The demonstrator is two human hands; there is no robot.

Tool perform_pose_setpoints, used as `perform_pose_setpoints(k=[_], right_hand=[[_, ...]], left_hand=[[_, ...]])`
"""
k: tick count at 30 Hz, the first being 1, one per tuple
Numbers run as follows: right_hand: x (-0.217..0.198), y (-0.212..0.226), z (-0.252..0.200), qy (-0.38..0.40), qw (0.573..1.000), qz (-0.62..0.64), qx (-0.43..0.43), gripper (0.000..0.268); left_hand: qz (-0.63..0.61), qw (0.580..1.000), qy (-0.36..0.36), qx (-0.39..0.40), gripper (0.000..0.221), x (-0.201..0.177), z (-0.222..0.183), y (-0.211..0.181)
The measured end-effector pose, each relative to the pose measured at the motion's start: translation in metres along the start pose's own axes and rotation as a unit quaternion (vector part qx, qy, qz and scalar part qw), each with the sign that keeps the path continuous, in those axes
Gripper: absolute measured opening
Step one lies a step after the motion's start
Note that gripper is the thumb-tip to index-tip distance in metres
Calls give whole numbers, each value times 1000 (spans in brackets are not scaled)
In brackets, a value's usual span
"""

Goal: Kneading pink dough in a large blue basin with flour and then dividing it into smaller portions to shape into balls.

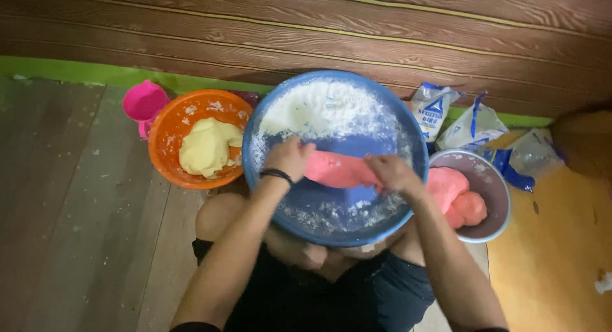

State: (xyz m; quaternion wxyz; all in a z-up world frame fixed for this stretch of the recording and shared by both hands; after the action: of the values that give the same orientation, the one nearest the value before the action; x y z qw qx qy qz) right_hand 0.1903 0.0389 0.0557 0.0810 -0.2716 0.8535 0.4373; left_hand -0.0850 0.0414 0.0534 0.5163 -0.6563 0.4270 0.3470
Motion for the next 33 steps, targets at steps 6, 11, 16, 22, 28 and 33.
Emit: perform_pose_setpoints(k=[6, 11, 16, 22, 28, 33], right_hand=[[59, 22, -45, 17, 961, 271, 43, 93], [42, -35, 6, 21, 997, 72, 16, 78], [24, -74, 35, 5, 1000, 18, -9, 70], [21, -9, 26, -98, 974, -108, -174, 81], [21, 29, 23, -101, 912, -253, -308, 56], [-21, 20, -24, -78, 928, -237, -278, 42]], left_hand=[[-83, 965, -142, 203, 27, 50, -68, -106], [-17, 973, 48, 225, 34, 118, -73, -109], [-117, 973, -50, 191, 23, 52, -54, -81], [-97, 978, -86, 165, 83, 69, -2, -51], [-125, 984, -69, 109, 95, 97, 15, -43], [46, 947, -243, 205, 81, 92, -8, -72]])
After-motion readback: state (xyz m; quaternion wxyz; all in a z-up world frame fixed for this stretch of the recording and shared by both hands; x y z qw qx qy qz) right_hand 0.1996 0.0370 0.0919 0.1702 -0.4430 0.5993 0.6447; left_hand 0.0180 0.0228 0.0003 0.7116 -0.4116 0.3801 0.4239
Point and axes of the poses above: each hand's wrist, its own z-axis towards the middle knuckle, its own x-axis out of the palm, y = z × x, the point moved 9 cm from there along z, towards the middle knuckle, and after that the axes turned 12 degrees about z, right-handed, at the moved point
